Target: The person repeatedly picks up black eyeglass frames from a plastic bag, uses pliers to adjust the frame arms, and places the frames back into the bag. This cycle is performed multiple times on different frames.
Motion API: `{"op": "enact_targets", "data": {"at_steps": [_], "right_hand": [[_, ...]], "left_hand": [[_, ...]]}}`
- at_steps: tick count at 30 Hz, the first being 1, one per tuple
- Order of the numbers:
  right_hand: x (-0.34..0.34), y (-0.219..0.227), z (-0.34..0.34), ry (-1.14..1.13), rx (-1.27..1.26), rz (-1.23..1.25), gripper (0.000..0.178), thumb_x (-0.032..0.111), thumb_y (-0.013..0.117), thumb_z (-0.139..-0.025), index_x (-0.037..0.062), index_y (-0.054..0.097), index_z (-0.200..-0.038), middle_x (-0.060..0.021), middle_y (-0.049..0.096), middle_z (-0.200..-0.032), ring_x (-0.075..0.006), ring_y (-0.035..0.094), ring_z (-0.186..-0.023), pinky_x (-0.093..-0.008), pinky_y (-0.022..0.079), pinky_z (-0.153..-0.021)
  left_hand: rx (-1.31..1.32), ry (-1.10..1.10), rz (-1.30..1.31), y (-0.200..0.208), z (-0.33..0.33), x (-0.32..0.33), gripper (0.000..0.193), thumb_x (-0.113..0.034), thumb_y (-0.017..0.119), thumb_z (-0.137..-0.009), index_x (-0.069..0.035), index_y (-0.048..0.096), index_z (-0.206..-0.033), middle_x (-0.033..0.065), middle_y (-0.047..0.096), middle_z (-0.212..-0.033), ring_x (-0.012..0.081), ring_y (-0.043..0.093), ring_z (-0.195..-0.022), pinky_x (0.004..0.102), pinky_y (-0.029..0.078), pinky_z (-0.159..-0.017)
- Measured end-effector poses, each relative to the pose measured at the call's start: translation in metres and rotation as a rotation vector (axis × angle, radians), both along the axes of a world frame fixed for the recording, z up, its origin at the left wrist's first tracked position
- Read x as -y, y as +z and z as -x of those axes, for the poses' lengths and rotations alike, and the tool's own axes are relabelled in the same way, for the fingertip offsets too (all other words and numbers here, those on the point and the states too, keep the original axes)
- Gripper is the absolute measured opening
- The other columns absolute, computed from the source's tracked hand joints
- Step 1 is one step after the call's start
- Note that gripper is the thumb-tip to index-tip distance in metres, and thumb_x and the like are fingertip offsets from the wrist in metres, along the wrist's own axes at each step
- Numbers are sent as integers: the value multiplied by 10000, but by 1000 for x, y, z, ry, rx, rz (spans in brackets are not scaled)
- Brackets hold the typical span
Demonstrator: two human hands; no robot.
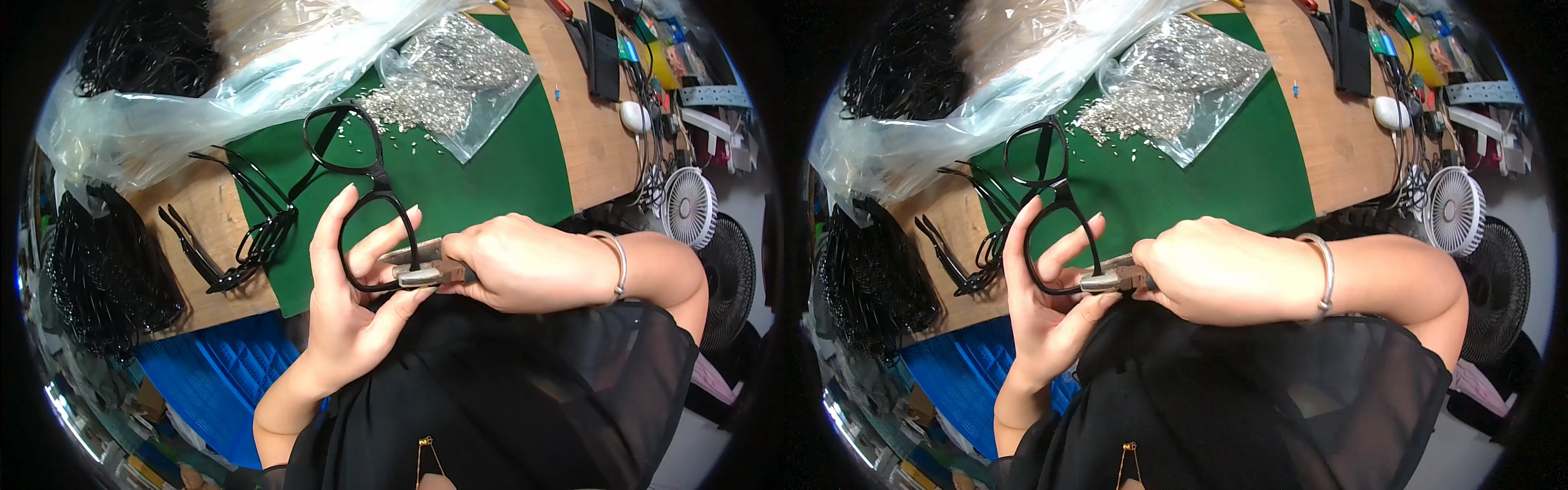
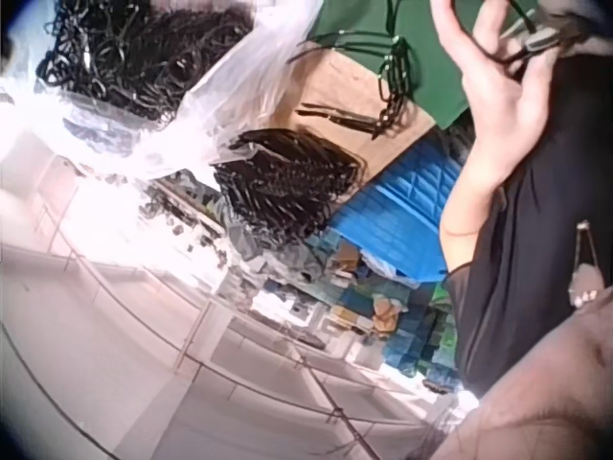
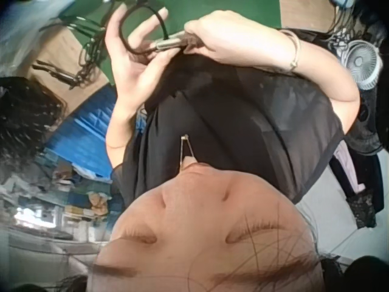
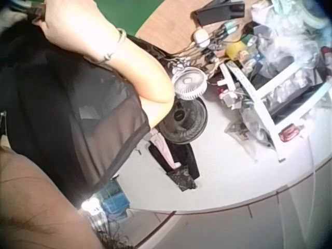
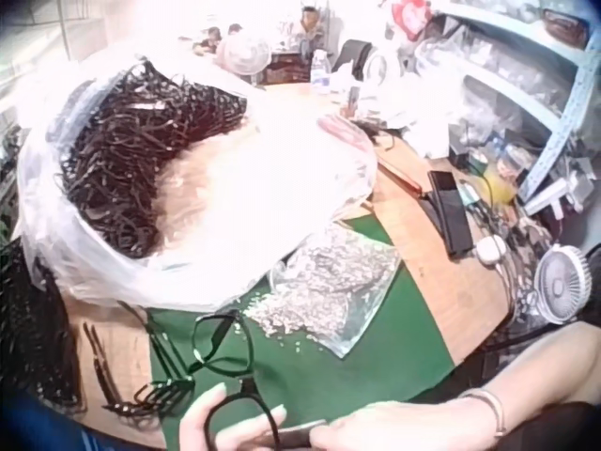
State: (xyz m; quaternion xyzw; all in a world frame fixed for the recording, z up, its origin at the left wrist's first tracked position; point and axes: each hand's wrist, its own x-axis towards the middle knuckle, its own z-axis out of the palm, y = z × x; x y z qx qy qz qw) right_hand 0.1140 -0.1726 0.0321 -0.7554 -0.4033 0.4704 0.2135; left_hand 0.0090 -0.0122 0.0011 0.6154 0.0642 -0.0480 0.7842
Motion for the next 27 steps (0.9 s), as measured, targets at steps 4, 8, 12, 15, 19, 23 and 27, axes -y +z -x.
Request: {"op": "enact_targets", "data": {"at_steps": [4,8,12,15,19,23,27], "right_hand": [[1,2,-5,-20,-99,18,281,235,606,-792,-44,570,-800,-218,592,-700,-360,598,-689,-413,476,-646],[14,-15,-19,-64,-166,-151,308,272,623,-795,-14,545,-879,-153,578,-703,-288,582,-653,-359,444,-608],[22,-25,-29,-241,41,-171,309,267,606,-789,-21,557,-885,-203,591,-728,-354,592,-717,-391,466,-654],[9,-57,-36,-342,282,-211,220,201,598,-769,1,549,-845,-191,591,-730,-360,590,-703,-415,467,-637],[-15,-91,-54,-330,568,-182,121,97,561,-738,4,524,-805,-180,569,-747,-345,569,-726,-410,452,-657],[-22,-94,-51,-384,579,-128,131,115,535,-742,-10,526,-783,-198,570,-756,-358,569,-740,-431,457,-678],[-28,-97,-54,-421,559,-112,154,128,552,-742,-14,537,-801,-202,573,-763,-360,568,-738,-435,451,-682]], "left_hand": [[-14,19,28,0,-1,1,876,92,624,-723,-67,40,-1356,238,433,-1244,212,604,-903,270,501,-755],[-31,-7,-2,0,-1,-3,901,111,629,-690,-69,54,-1360,224,447,-1235,175,603,-854,267,488,-750],[113,7,190,-4,19,-22,989,50,701,-649,-61,3,-1342,232,473,-1149,128,555,-697,241,467,-639],[101,115,488,2,31,-16,879,30,650,-705,-72,27,-1316,267,486,-1073,163,555,-640,269,493,-576],[83,40,232,4,37,-16,787,148,554,-723,-36,69,-1315,271,507,-1054,172,592,-716,306,520,-687],[-19,-2,443,3,51,-24,1030,170,641,-644,-75,-41,-1375,257,474,-1129,249,605,-848,353,493,-796],[-162,59,854,12,43,-17,694,116,645,-672,-51,252,-1219,243,459,-1139,301,573,-934,381,467,-830]]}}
